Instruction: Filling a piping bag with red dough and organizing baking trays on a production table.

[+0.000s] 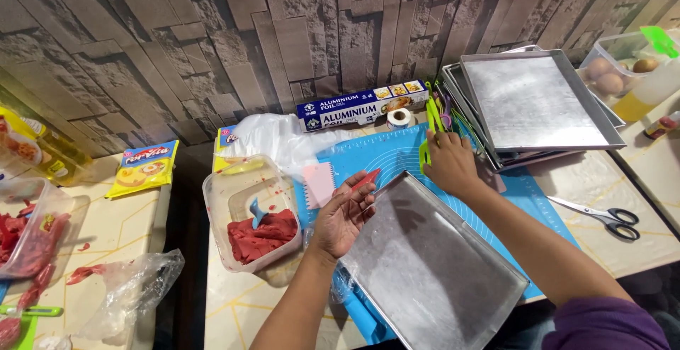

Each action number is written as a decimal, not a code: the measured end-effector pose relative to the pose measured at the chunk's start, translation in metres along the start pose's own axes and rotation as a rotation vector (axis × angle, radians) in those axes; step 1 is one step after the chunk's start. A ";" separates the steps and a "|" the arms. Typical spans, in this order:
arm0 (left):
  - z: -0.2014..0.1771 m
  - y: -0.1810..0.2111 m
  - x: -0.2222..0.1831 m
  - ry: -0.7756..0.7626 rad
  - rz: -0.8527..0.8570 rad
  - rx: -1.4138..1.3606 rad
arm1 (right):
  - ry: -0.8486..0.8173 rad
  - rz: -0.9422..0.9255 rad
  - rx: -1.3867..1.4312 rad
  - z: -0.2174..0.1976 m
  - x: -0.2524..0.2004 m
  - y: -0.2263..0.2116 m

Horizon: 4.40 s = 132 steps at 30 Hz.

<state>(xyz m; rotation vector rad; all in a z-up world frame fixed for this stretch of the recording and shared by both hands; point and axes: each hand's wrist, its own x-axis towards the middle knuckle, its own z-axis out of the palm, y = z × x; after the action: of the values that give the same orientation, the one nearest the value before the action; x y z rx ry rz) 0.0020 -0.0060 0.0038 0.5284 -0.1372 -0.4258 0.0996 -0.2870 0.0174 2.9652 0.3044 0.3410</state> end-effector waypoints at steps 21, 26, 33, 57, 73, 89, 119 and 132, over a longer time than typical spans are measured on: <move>-0.005 0.001 0.001 -0.022 0.019 0.008 | 0.531 -0.286 -0.151 0.045 -0.013 0.033; -0.004 0.002 0.001 -0.028 0.028 0.003 | 0.560 -0.212 -0.172 0.049 -0.009 0.031; -0.007 0.003 0.002 -0.026 0.028 0.013 | 0.277 0.032 -0.048 0.021 -0.012 0.017; -0.006 0.004 0.002 -0.003 0.052 0.010 | 0.365 0.198 -0.269 0.042 0.059 0.028; -0.021 0.008 0.014 0.453 0.502 0.541 | 0.238 0.198 -0.275 0.013 0.092 0.032; 0.021 0.009 -0.008 0.385 0.145 1.702 | -0.084 -0.119 0.856 -0.019 -0.031 0.009; 0.010 0.163 -0.082 0.605 0.749 1.949 | -0.309 0.010 1.488 0.010 -0.056 0.031; -0.066 0.222 0.151 0.428 -0.399 2.452 | -0.331 0.104 1.409 0.011 -0.056 0.030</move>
<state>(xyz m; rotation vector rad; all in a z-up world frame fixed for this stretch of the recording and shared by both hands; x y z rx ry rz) 0.2335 0.1324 0.0638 3.0712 -0.0701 -0.3127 0.0540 -0.3296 0.0001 4.2813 0.4856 -0.6703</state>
